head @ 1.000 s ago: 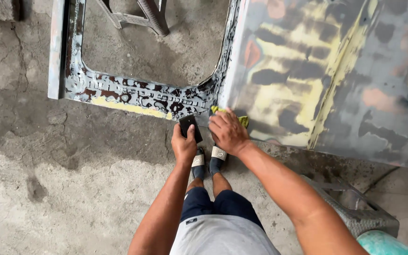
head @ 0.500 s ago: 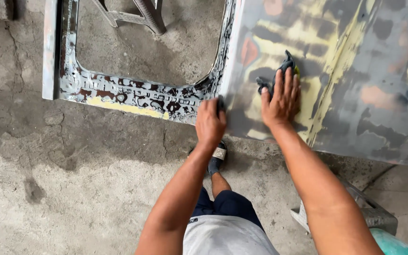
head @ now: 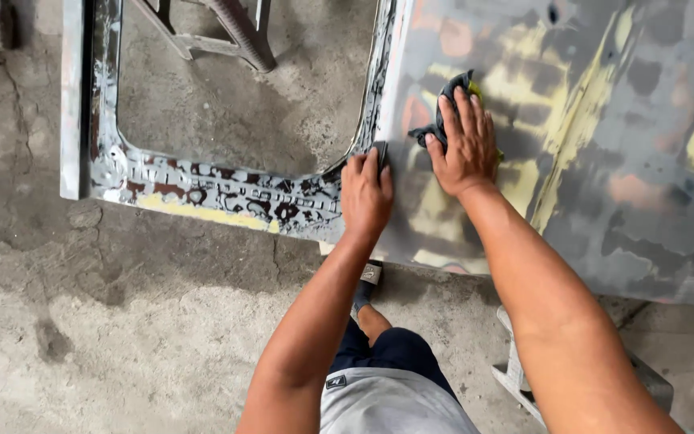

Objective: The person scrubs a large, flat metal surface with a dark sponge, focusing on the edges and corners. They then switch to a yellow cloth to wipe the surface, removing residue and cleaning the area.

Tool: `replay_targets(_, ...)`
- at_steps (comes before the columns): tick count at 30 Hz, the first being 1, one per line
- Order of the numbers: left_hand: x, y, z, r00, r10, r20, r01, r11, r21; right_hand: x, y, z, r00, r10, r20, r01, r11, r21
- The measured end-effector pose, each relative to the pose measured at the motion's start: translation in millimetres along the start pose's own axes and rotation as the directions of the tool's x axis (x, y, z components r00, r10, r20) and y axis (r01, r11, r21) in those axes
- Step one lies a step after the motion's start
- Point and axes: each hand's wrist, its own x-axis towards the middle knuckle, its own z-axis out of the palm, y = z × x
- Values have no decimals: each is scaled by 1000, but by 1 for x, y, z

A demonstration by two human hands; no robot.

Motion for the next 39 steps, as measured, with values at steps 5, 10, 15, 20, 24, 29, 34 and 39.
replay_targets(5,-25,-14,-9,998,54,38,-53,998,-35,41,6,-6,1000,14,13,-14,1000,-20)
replay_targets(10,72,4,23,999,44,20,-42,997,-65,88,10,-4,999,22,27,-21,1000,-18)
replay_targets(15,109,18,22,995,1,96,9,995,-102,126,18,-9,998,68,15,-68,997,-39)
replay_targets(20,102,9,24,993,43,107,-31,993,-110,147,25,-7,996,85,-1,-85,996,-31)
replay_targets(24,191,29,63,999,32,40,-29,996,-79,152,25,-12,996,90,-22,-91,995,-40)
replay_targets(29,199,31,62,998,42,42,-39,998,-57,149,19,-11,995,103,-11,-103,994,-36)
replay_targets(34,166,21,44,984,138,112,-134,990,-42,153,19,-14,994,110,-15,-110,993,-37)
replay_targets(39,239,40,72,989,129,66,-131,991,21,153,22,-11,995,98,-21,-99,995,-26)
